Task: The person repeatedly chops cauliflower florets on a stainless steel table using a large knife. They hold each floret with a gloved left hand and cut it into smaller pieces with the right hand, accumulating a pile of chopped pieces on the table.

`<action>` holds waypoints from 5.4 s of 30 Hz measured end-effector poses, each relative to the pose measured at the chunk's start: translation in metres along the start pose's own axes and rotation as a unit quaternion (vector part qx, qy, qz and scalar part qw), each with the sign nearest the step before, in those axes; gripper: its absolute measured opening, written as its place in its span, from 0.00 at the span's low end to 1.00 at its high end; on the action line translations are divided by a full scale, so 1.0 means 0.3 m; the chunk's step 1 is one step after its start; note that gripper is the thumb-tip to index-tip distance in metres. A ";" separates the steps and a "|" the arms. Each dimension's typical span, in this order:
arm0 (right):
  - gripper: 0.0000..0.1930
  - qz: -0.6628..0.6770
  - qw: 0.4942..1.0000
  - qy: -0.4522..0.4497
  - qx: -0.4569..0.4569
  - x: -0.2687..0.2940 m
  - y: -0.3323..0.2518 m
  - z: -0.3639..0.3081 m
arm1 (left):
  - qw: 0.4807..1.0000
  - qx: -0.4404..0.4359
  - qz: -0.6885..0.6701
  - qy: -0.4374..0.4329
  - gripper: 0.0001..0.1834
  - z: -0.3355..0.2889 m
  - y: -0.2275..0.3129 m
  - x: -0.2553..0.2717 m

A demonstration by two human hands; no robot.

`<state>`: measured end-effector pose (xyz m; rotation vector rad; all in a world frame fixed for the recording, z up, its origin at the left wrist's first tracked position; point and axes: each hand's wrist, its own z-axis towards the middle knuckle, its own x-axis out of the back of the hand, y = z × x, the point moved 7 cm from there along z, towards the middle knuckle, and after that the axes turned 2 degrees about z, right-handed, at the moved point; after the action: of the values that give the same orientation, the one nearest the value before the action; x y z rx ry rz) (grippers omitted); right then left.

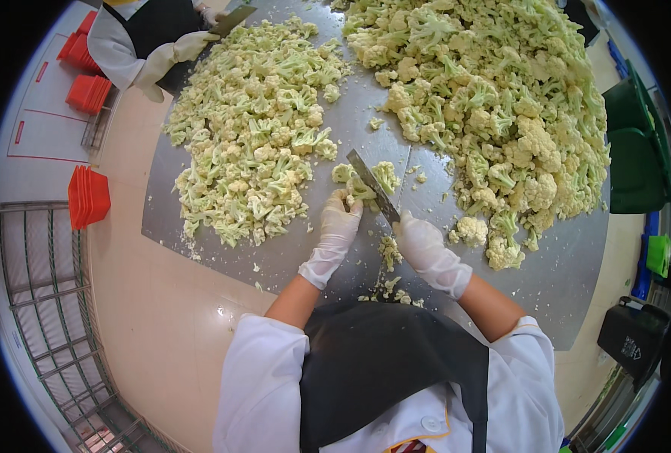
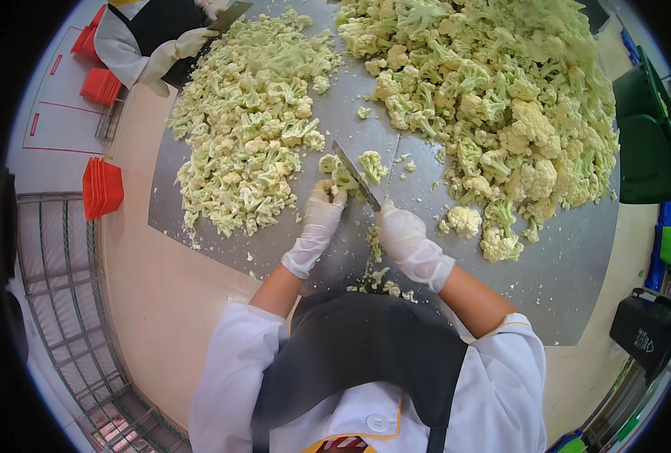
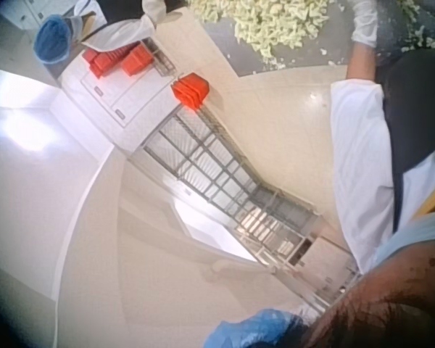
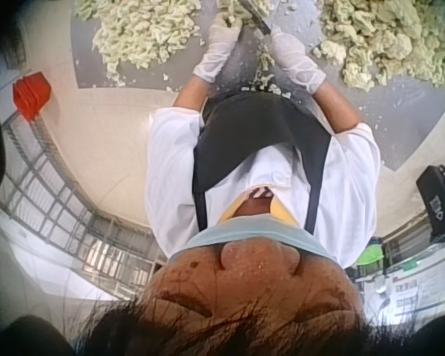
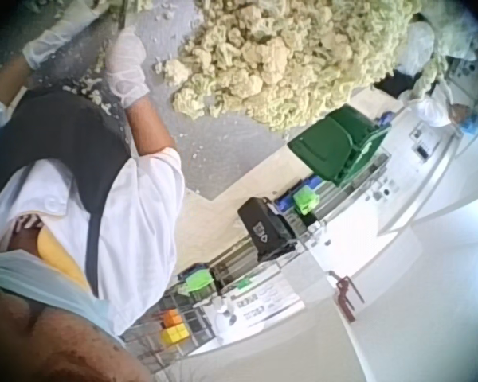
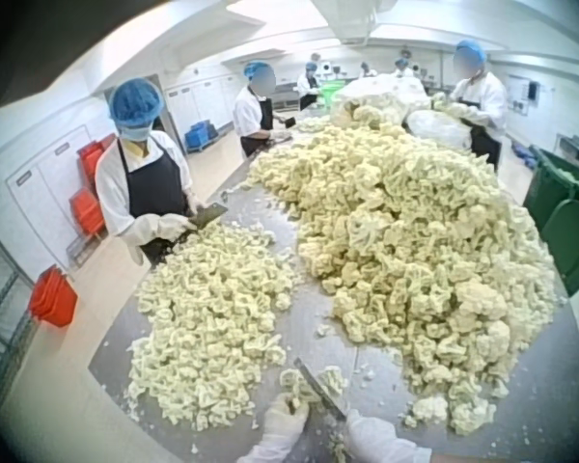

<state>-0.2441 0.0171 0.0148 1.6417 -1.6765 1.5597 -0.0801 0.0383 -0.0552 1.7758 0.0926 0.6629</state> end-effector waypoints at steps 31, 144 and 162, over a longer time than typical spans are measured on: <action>0.14 0.097 0.994 0.057 -0.010 0.075 0.122 -0.039 | 0.875 -0.357 0.307 0.112 0.15 -0.007 0.310 0.016; 0.12 -0.019 0.990 0.124 -0.064 0.180 0.148 0.064 | 0.936 -0.253 0.234 -0.072 0.16 0.371 0.239 -0.216; 0.15 -0.003 0.999 -0.012 -0.032 0.121 0.113 0.203 | 0.889 -0.194 0.387 -0.149 0.13 0.284 0.282 -0.176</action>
<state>-0.2566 -0.0602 0.0077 1.6372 -1.7146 1.4731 -0.1063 -0.0828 -0.0123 1.4633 -0.9437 0.8763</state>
